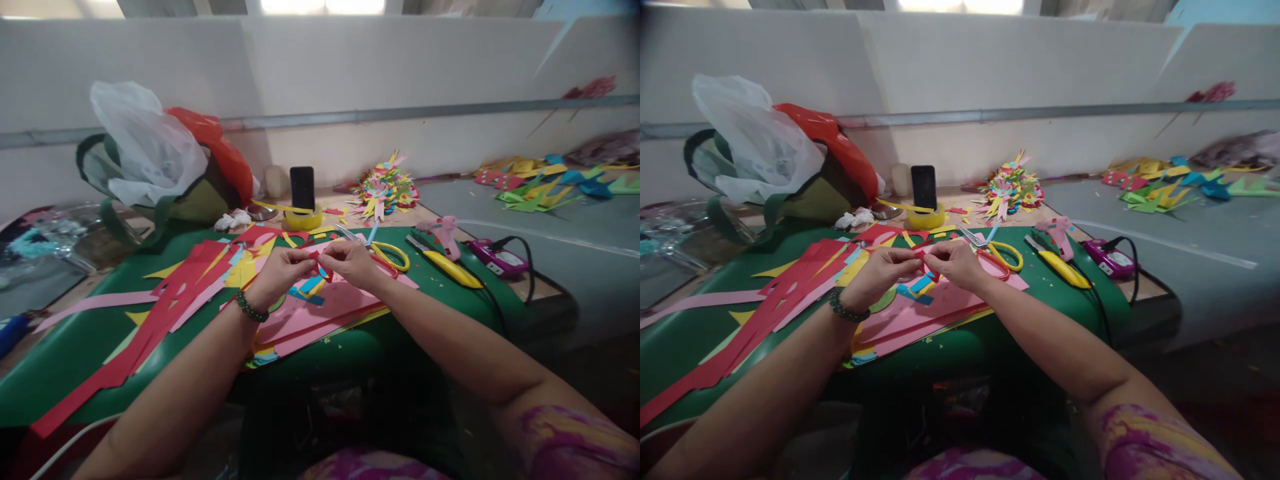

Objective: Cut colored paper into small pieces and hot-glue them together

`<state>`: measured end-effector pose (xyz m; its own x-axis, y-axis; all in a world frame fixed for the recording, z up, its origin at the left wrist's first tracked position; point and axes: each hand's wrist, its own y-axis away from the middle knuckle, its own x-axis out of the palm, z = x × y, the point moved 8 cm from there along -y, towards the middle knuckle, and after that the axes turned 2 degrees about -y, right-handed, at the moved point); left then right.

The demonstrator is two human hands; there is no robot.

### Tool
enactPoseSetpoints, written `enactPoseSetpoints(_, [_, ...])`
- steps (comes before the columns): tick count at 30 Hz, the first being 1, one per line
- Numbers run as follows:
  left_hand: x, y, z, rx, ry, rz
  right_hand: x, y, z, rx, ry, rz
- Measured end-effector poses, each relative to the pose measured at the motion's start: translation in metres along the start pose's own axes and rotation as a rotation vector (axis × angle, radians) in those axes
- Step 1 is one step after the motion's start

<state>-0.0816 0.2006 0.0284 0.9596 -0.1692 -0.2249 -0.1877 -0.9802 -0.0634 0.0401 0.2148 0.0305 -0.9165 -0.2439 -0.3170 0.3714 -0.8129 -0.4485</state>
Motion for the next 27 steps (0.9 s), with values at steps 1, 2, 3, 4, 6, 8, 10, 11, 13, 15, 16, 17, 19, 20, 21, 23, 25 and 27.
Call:
enactPoseSetpoints(1, [0.001, 0.000, -0.002, 0.022, -0.023, 0.009, 0.000, 0.000, 0.000, 0.000, 0.006, -0.002])
enactPoseSetpoints(2, [0.002, 0.001, -0.004, 0.045, -0.048, 0.017, -0.001, 0.000, 0.000, -0.004, 0.015, -0.008])
enactPoseSetpoints(3, [0.003, 0.002, -0.007, 0.068, -0.073, 0.025, -0.001, 0.000, 0.000, -0.009, 0.028, -0.013])
enactPoseSetpoints(4, [0.004, 0.003, -0.009, 0.090, -0.101, 0.033, -0.002, 0.000, 0.001, -0.014, 0.042, -0.022])
enactPoseSetpoints(6, [0.006, 0.005, -0.013, 0.124, -0.158, 0.044, -0.004, -0.001, 0.001, -0.023, 0.070, -0.037])
enactPoseSetpoints(8, [0.006, 0.006, -0.015, 0.152, -0.211, 0.049, -0.004, -0.001, 0.000, -0.027, 0.077, -0.039])
enactPoseSetpoints(10, [0.005, 0.005, -0.014, 0.178, -0.250, 0.036, -0.003, -0.001, -0.001, -0.027, 0.062, -0.032])
enactPoseSetpoints(11, [0.005, 0.004, -0.014, 0.188, -0.265, 0.028, -0.003, 0.000, -0.001, -0.026, 0.053, -0.026])
enactPoseSetpoints(13, [0.003, 0.002, -0.012, 0.204, -0.279, 0.006, -0.001, 0.000, -0.001, -0.018, 0.033, -0.017])
enactPoseSetpoints(15, [0.001, 0.000, -0.012, 0.205, -0.264, -0.020, -0.001, 0.000, -0.001, 0.001, 0.004, -0.021])
enactPoseSetpoints(16, [-0.002, -0.001, -0.012, 0.199, -0.244, -0.043, -0.003, -0.001, -0.001, 0.017, -0.017, -0.039])
enactPoseSetpoints(17, [-0.005, -0.001, -0.012, 0.192, -0.219, -0.075, -0.006, -0.001, -0.002, 0.044, -0.044, -0.060])
enactPoseSetpoints(19, [-0.012, -0.001, -0.013, 0.178, -0.164, -0.142, -0.009, -0.002, -0.008, 0.148, -0.127, -0.076])
enactPoseSetpoints(20, [-0.016, -0.001, -0.014, 0.176, -0.143, -0.174, -0.008, -0.001, -0.014, 0.232, -0.183, -0.045])
enactPoseSetpoints(21, [-0.019, -0.001, -0.014, 0.180, -0.129, -0.201, -0.003, 0.000, -0.019, 0.330, -0.246, 0.017])
enactPoseSetpoints(23, [-0.024, -0.001, -0.015, 0.194, -0.118, -0.234, 0.010, 0.007, -0.028, 0.507, -0.359, 0.179])
enactPoseSetpoints(25, [-0.027, -0.001, -0.016, 0.206, -0.117, -0.258, 0.018, 0.012, -0.030, 0.591, -0.412, 0.283])
enactPoseSetpoints(27, [-0.029, -0.001, -0.016, 0.217, -0.118, -0.271, 0.019, 0.013, -0.031, 0.606, -0.425, 0.302])
